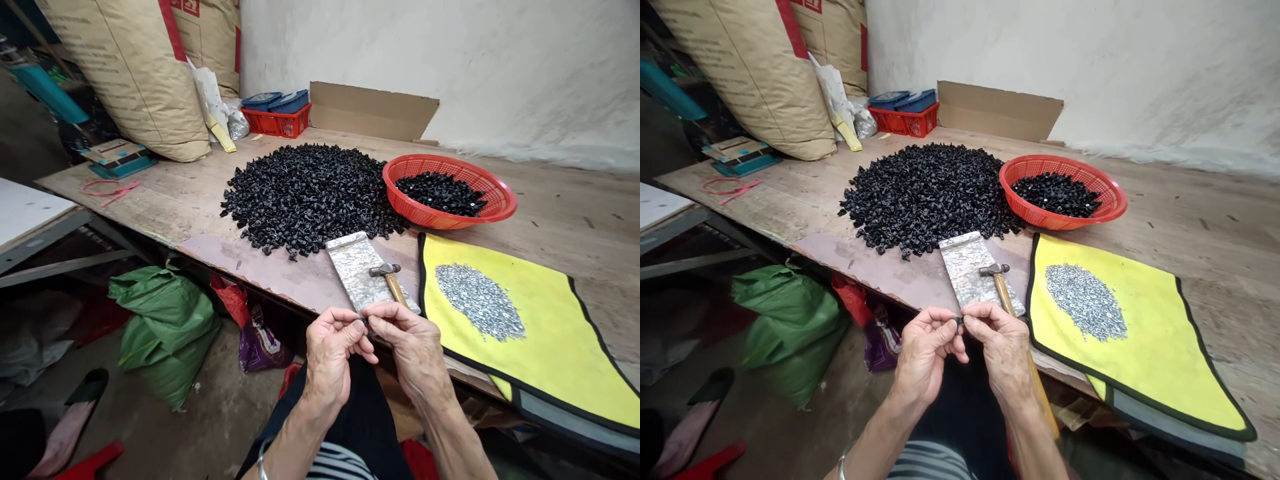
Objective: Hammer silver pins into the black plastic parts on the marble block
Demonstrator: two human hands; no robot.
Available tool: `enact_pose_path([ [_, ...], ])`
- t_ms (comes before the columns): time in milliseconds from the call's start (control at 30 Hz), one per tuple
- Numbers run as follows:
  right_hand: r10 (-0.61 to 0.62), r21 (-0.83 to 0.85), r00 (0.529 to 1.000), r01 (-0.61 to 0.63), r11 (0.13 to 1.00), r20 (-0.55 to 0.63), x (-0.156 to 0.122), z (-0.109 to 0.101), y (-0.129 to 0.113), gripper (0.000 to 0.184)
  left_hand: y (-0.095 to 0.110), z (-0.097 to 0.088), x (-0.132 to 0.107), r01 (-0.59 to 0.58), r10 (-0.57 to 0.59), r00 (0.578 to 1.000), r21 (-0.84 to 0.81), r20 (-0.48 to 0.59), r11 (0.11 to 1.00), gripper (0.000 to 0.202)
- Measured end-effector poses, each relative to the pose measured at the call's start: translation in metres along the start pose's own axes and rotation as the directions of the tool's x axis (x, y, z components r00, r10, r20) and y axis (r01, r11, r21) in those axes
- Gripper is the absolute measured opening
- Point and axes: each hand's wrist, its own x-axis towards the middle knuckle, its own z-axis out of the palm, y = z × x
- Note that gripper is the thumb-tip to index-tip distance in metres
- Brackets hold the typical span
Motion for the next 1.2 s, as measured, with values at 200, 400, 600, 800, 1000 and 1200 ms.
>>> enact_pose_path([
  [200,0.066,0.024,0.997,-0.067,0.997,0.049,0.000,0.001,0.002,0.017,0.000,-0.006,-0.002,-0.008,0.008,1.000,-0.003,-0.016,1.000,0.014],
  [400,0.114,0.000,0.989,-0.115,0.993,0.097,0.003,0.006,-0.002,0.013,-0.001,-0.007,-0.004,-0.044,0.045,0.999,0.051,-0.028,0.998,0.011],
  [600,0.195,0.030,0.961,-0.204,0.978,0.196,0.000,0.010,0.001,0.014,-0.005,-0.012,-0.001,-0.085,0.085,0.996,0.070,0.004,0.994,0.009],
  [800,0.201,-0.006,0.969,-0.202,0.979,0.143,-0.004,0.007,-0.002,0.019,-0.006,-0.016,0.001,-0.059,0.057,0.998,0.073,0.028,0.996,0.011],
  [1000,0.239,0.129,0.964,-0.253,0.959,0.117,-0.008,0.010,-0.006,0.019,-0.006,-0.014,-0.004,-0.069,0.067,0.998,0.083,0.018,0.994,0.012],
  [1200,0.272,0.194,0.961,-0.277,0.941,0.053,-0.014,0.014,-0.002,0.021,-0.006,-0.013,-0.004,0.016,-0.015,0.999,-0.030,0.036,0.999,0.014],
])
